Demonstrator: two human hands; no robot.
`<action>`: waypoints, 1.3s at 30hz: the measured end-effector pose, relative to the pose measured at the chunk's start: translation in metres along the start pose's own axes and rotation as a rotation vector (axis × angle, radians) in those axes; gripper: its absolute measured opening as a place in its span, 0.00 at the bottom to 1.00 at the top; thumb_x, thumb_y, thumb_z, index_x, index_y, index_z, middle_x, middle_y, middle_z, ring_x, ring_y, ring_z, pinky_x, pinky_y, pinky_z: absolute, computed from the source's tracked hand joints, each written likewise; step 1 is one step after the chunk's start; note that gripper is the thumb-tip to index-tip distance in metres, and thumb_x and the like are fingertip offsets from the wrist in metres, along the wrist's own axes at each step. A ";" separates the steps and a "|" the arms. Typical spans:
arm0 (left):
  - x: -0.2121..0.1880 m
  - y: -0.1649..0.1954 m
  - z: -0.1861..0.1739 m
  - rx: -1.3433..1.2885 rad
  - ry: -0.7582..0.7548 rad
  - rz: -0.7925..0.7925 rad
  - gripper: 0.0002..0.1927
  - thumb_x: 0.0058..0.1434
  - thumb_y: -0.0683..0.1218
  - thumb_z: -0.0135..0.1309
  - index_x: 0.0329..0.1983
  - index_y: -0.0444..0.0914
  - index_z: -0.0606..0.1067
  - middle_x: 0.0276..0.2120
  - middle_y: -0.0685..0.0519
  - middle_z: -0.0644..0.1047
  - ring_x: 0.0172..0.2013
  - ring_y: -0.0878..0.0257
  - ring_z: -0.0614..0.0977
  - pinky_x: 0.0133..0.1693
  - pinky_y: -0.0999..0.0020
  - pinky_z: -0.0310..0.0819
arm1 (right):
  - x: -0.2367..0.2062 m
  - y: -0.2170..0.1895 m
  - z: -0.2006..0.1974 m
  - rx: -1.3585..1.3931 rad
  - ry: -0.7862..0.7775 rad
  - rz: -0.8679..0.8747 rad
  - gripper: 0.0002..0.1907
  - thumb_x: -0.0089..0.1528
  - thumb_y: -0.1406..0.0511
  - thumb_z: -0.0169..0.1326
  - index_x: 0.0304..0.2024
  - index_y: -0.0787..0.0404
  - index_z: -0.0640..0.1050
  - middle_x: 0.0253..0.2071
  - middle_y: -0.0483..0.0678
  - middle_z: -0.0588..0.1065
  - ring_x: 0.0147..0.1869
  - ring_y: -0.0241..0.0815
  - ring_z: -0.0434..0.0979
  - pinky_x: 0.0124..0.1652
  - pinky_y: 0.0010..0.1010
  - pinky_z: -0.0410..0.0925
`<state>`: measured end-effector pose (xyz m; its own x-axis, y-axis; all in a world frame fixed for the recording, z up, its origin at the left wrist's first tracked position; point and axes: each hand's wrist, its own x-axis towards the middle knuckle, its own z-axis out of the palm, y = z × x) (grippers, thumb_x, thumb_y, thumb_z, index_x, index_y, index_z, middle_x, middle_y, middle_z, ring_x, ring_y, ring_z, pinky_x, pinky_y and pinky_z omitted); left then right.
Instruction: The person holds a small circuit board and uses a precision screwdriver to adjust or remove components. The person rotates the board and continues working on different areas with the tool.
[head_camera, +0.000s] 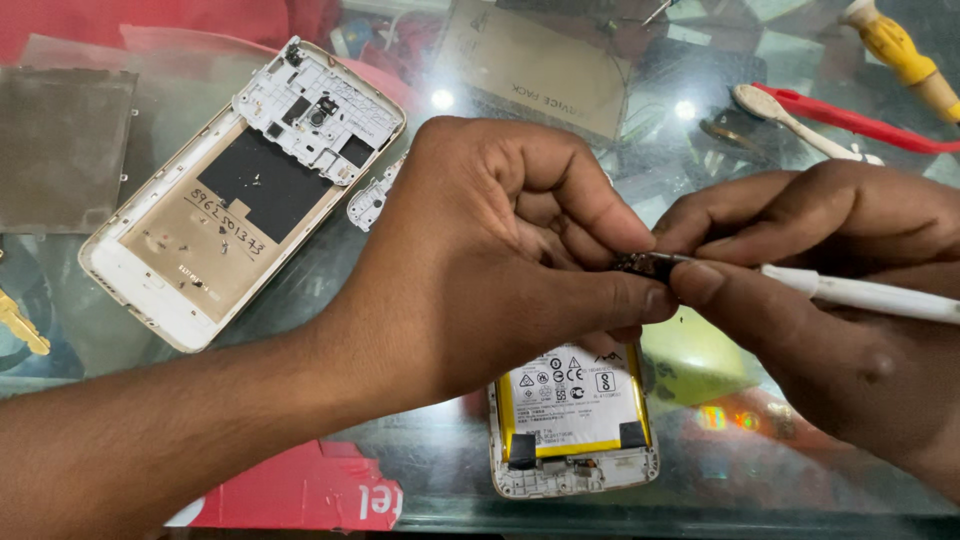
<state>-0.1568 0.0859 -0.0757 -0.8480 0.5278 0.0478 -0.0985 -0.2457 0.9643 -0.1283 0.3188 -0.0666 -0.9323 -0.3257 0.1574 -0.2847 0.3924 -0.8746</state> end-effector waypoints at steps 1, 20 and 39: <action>0.000 0.000 -0.001 0.011 0.004 -0.010 0.07 0.57 0.35 0.64 0.33 0.28 0.76 0.28 0.45 0.83 0.29 0.65 0.88 0.30 0.74 0.90 | 0.000 0.000 0.000 0.008 -0.003 -0.014 0.06 0.63 0.74 0.57 0.35 0.61 0.73 0.45 0.55 0.80 0.49 0.41 0.86 0.50 0.31 0.82; 0.001 0.001 -0.001 0.065 0.008 0.002 0.07 0.58 0.36 0.64 0.33 0.30 0.76 0.28 0.45 0.84 0.29 0.65 0.88 0.30 0.74 0.90 | 0.000 0.001 0.001 0.027 -0.018 0.048 0.06 0.61 0.74 0.58 0.33 0.62 0.75 0.47 0.55 0.80 0.50 0.42 0.85 0.52 0.32 0.82; 0.001 0.001 -0.001 0.014 0.001 -0.017 0.07 0.58 0.36 0.64 0.32 0.30 0.75 0.28 0.45 0.84 0.29 0.65 0.88 0.30 0.74 0.90 | 0.000 -0.001 0.001 0.014 -0.022 0.016 0.06 0.62 0.74 0.58 0.33 0.62 0.74 0.47 0.55 0.80 0.50 0.41 0.86 0.52 0.31 0.82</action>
<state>-0.1587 0.0854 -0.0752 -0.8471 0.5306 0.0314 -0.1050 -0.2251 0.9687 -0.1276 0.3177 -0.0657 -0.9313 -0.3389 0.1335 -0.2668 0.3855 -0.8833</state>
